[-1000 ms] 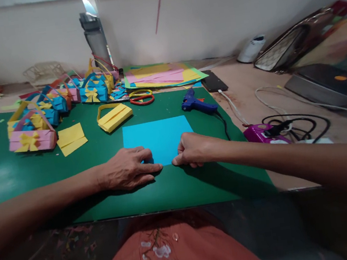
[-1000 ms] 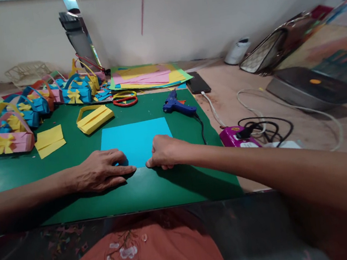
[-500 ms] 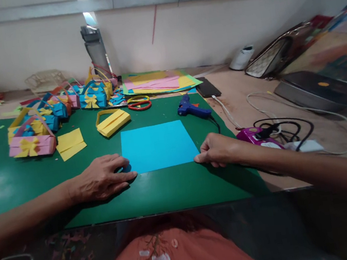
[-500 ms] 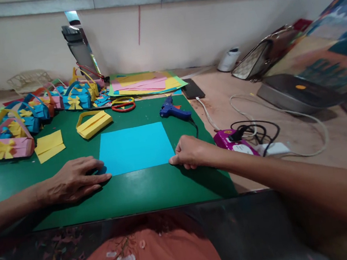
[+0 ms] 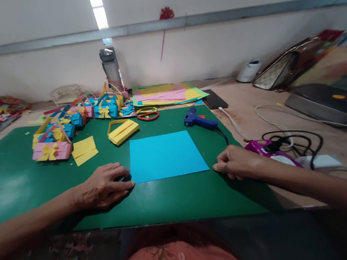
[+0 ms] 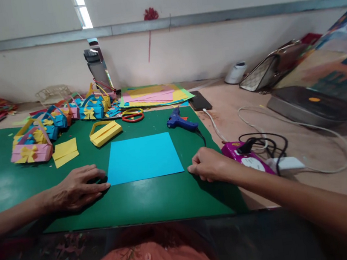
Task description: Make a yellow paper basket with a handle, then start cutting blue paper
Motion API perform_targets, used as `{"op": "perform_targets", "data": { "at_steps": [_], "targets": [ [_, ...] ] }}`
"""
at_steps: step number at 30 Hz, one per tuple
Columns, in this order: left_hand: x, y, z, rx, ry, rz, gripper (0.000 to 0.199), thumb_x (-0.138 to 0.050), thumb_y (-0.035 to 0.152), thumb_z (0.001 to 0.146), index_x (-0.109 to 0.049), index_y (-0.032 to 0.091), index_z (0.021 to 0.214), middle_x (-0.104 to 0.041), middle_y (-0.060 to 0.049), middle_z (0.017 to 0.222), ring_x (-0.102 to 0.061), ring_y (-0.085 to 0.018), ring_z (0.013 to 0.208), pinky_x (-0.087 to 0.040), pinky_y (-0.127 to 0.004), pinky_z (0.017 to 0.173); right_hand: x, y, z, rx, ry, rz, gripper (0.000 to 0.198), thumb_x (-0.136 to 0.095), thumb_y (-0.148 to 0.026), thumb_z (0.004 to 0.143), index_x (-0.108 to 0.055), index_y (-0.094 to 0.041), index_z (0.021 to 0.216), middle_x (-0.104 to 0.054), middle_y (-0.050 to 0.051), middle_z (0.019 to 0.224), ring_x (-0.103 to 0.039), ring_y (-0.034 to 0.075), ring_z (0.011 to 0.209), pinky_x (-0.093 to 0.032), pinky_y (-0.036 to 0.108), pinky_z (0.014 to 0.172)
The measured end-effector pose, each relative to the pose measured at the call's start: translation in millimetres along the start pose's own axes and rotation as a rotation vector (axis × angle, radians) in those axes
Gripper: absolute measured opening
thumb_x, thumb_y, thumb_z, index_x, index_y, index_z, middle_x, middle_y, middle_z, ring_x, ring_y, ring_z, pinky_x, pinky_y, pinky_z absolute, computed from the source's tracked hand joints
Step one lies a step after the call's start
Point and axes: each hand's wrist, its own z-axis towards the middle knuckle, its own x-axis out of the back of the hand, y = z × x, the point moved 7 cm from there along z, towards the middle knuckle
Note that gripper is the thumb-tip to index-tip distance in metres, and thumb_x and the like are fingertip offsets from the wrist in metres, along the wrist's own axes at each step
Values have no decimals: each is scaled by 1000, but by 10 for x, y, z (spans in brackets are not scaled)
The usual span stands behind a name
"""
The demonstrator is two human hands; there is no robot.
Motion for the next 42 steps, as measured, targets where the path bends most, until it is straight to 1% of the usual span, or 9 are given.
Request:
{"op": "perform_targets", "data": {
  "at_steps": [4, 8, 12, 16, 21, 30, 33, 37, 42],
  "targets": [
    [131, -65, 81, 29, 165, -99, 21, -45, 24, 87, -63, 16, 81, -61, -9, 82, -54, -15, 71, -44, -27, 63, 20, -19, -57, 72, 84, -111, 30, -41, -26, 81, -38, -19, 51, -53, 1, 50, -50, 10, 44, -28, 21, 44],
    [203, -40, 443, -45, 214, -51, 18, -47, 26, 87, -63, 17, 84, -61, -8, 85, -56, -14, 72, -44, -25, 63, 43, -123, -121, 139, 189, -236, 30, -44, -26, 81, -43, -18, 53, -55, 3, 56, -51, 13, 55, -19, 25, 48],
    [-31, 53, 948, -136, -27, -16, 27, -45, 33, 88, -60, 21, 107, -60, -11, 108, -57, -21, 92, -47, -33, 78, 24, -227, -142, 183, 214, -314, 27, -46, -28, 83, -53, -17, 60, -59, 5, 62, -52, 13, 59, -17, 26, 49],
    [-360, 55, 1208, -139, -185, -92, 45, -42, 46, 88, -47, 25, 128, -43, -12, 137, -39, -32, 125, -38, -47, 97, 19, -275, -143, 207, 219, -363, 28, -44, -31, 85, -59, -17, 67, -64, 5, 68, -56, 15, 64, -19, 26, 50],
    [-575, -12, 1234, -58, -218, -152, 50, -34, 47, 91, -33, 30, 138, -28, -10, 148, -26, -33, 134, -26, -56, 103, 24, -338, -96, 208, 215, -437, 25, -48, -36, 84, -64, -18, 75, -67, 7, 73, -62, 19, 71, -20, 27, 50],
    [-522, -6, 1270, -8, -198, -143, 47, -34, 45, 90, -37, 28, 134, -32, -9, 146, -29, -34, 132, -28, -57, 101, 163, -567, 269, 232, 266, -603, 27, -47, -36, 86, -66, -16, 86, -69, 13, 80, -65, 26, 80, -36, 28, 58],
    [-514, -36, 1275, 18, -185, -137, 47, -35, 44, 90, -38, 28, 134, -32, -9, 145, -30, -34, 131, -29, -57, 101, 302, -575, 400, 220, 323, -647, 26, -45, -31, 87, -65, -15, 92, -69, 15, 86, -65, 27, 83, -39, 30, 62],
    [-516, -47, 1272, 28, -182, -144, 46, -35, 43, 90, -38, 26, 133, -33, -10, 145, -31, -34, 131, -31, -58, 100, 614, -505, 487, 143, 448, -688, 30, -44, -25, 88, -58, -10, 110, -62, 20, 110, -57, 30, 104, -42, 34, 73],
    [-501, -36, 1267, 25, -174, -159, 46, -36, 42, 90, -38, 26, 134, -33, -9, 145, -31, -34, 131, -32, -58, 100, 859, -243, 664, -28, 429, -702, 27, -55, -31, 83, -64, -9, 96, -66, 18, 98, -60, 29, 96, -45, 37, 74]
  ]
}}
